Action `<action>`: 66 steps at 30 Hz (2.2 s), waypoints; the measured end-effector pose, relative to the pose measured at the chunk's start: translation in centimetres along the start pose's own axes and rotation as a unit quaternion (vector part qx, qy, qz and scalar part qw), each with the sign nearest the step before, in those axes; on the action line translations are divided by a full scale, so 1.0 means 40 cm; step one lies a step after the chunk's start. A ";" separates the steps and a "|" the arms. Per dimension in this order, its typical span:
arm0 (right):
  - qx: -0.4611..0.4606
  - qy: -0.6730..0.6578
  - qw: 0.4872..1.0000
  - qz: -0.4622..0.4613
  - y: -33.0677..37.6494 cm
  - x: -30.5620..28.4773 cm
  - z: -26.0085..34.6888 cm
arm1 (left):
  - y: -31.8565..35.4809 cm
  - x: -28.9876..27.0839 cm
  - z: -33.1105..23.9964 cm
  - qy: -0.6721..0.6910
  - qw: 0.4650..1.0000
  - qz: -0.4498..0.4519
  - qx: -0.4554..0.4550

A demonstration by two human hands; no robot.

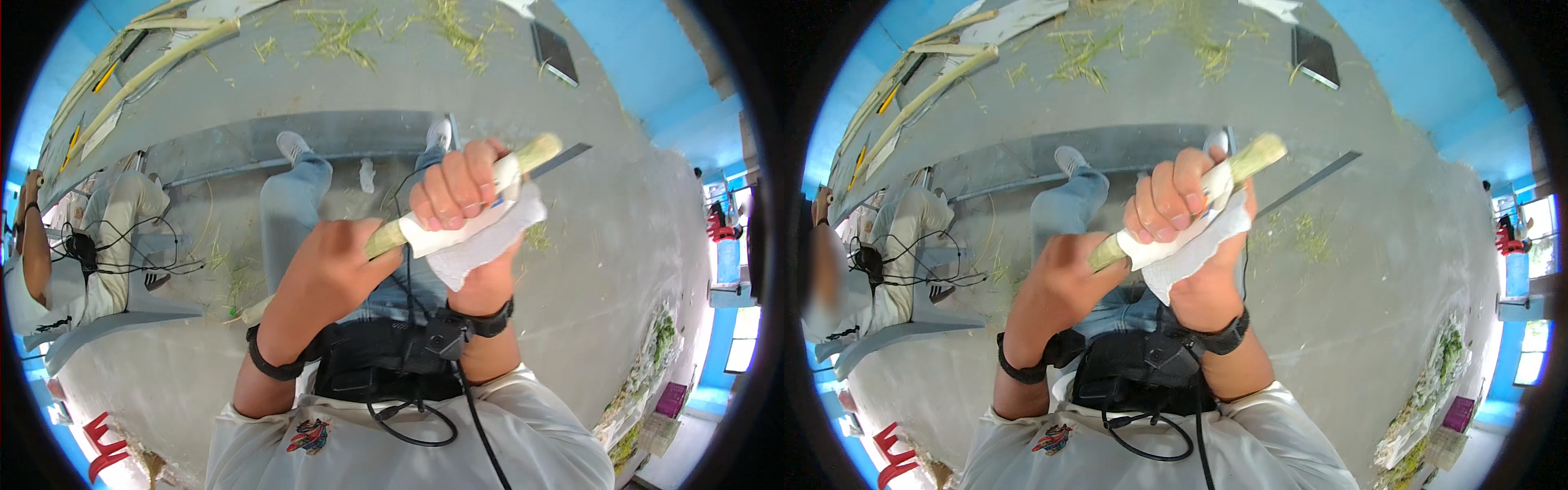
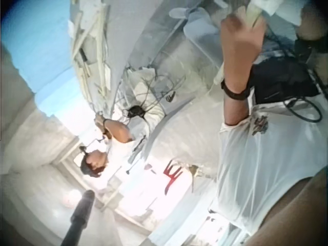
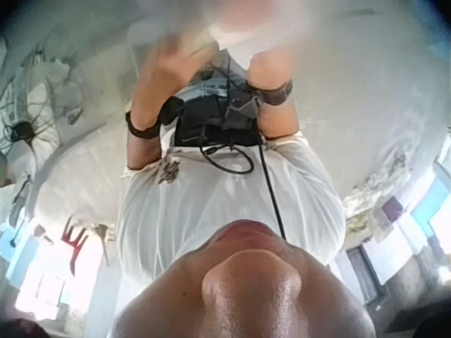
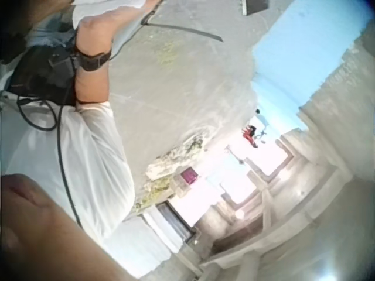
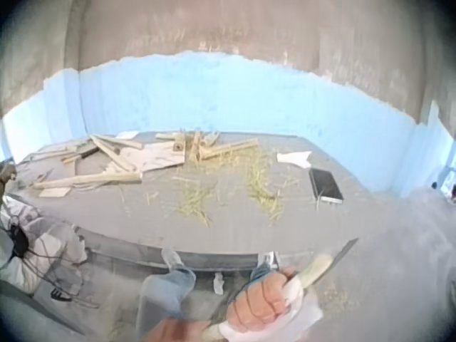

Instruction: Cleaning a bamboo stalk with a piece of cloth.

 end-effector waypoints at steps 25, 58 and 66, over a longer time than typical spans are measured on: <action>0.020 0.312 0.950 0.002 0.016 0.160 -0.229 | 0.117 -0.075 0.145 0.248 0.923 -0.141 -0.257; 0.123 0.023 0.987 0.099 -0.186 0.097 -0.175 | 0.022 -0.034 0.234 0.337 0.856 0.126 -0.371; 0.058 0.022 0.998 -0.005 -0.180 0.092 -0.193 | 0.022 -0.073 0.239 0.138 0.921 -0.021 -0.363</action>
Point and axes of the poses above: each hand's wrist, its own y-axis away from the middle knuckle, its own x-axis out of the palm, z = x × y, the point moved 5 cm from there along -y, towards the middle knuckle, and after that the axes turned 4 degrees about y, right-handed, at the moved point
